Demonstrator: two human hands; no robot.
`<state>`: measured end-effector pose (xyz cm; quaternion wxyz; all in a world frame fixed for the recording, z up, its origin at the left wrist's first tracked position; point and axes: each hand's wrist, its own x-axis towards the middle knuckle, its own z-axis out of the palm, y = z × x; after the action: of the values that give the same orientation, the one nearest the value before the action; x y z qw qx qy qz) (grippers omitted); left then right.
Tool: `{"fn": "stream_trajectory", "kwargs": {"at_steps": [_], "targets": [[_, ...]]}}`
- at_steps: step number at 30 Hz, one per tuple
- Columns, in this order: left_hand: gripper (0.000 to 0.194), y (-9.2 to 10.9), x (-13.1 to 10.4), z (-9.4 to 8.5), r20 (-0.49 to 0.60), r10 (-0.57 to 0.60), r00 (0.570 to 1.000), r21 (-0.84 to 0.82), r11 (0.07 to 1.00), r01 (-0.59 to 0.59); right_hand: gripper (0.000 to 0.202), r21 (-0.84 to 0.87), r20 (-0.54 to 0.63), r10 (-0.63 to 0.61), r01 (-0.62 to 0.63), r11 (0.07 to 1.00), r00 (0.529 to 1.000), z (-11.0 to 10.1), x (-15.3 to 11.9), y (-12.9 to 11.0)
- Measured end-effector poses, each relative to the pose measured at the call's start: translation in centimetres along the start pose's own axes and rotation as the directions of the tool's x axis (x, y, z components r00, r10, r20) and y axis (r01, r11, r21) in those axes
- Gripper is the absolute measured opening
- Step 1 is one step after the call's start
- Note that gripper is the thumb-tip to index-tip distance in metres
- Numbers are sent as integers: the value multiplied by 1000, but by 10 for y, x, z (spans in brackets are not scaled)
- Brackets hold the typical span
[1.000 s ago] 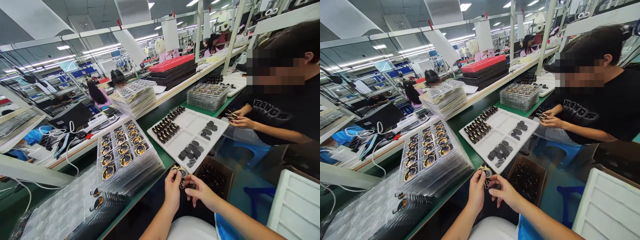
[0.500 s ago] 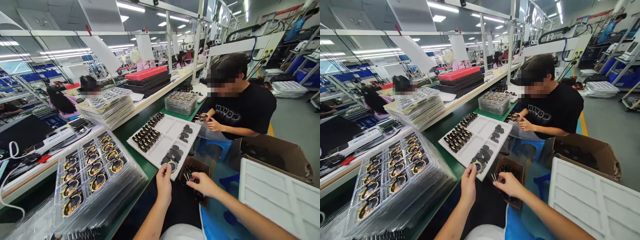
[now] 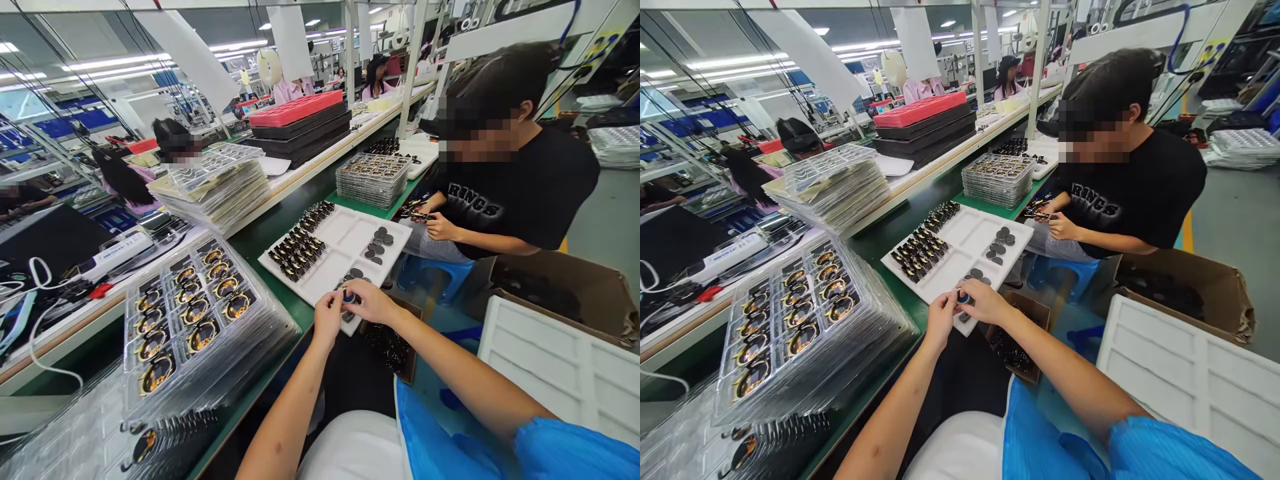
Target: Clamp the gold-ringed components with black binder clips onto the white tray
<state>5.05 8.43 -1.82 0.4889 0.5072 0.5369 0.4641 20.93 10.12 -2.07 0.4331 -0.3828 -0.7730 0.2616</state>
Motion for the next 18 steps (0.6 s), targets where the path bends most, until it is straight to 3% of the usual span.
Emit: {"fn": "stream_trajectory", "kwargs": {"at_steps": [5,7,11,18], "targets": [[31,-3,26,-6,-79,31,996,239,971,-11,32,121,-174,305,-287,950,936,-2,8,44],[35,-1,33,-6,-83,55,995,340,940,-23,40,211,-207,384,-342,916,900,0,10,57],[41,1,42,-5,-53,100,994,463,884,-64,56,336,-293,495,-397,854,818,5,9,70],[42,8,46,-11,-25,189,982,465,872,-156,64,417,-295,525,-387,822,798,5,4,72]]}}
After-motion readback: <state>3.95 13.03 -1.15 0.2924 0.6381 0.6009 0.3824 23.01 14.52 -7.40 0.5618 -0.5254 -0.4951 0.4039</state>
